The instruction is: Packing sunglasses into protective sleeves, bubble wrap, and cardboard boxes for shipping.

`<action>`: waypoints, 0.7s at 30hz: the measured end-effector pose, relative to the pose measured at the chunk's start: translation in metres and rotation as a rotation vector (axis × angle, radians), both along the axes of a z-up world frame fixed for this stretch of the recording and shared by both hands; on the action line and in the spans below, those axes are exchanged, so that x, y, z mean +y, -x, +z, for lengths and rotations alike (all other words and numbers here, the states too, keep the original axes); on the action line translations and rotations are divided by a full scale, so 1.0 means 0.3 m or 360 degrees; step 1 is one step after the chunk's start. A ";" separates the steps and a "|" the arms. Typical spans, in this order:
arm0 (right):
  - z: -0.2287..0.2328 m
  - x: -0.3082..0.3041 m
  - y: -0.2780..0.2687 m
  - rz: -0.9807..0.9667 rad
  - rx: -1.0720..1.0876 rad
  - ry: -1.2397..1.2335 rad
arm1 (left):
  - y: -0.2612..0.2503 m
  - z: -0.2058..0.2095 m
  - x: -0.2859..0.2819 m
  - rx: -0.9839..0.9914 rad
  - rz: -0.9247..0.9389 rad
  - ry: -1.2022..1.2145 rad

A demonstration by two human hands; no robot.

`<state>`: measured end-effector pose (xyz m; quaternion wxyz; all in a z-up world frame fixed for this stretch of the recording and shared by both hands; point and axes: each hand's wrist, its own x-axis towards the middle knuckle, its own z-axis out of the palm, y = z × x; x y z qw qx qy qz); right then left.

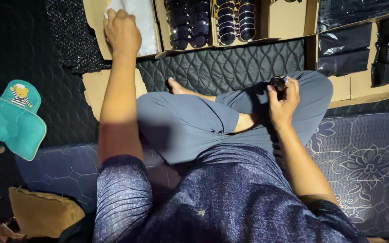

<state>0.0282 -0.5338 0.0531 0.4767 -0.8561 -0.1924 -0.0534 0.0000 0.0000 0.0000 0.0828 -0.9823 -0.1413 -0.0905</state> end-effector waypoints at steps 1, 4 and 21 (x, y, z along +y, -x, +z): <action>0.001 0.000 -0.001 -0.0004 -0.0002 0.0001 | 0.000 -0.007 0.005 -0.0002 -0.0004 0.0001; -0.002 -0.001 -0.001 -0.0001 -0.0019 0.0022 | 0.006 0.023 -0.006 0.0067 0.0002 0.0062; -0.033 -0.012 0.006 0.0027 -0.0053 -0.0018 | 0.007 0.175 -0.037 -0.0456 -0.0004 0.0674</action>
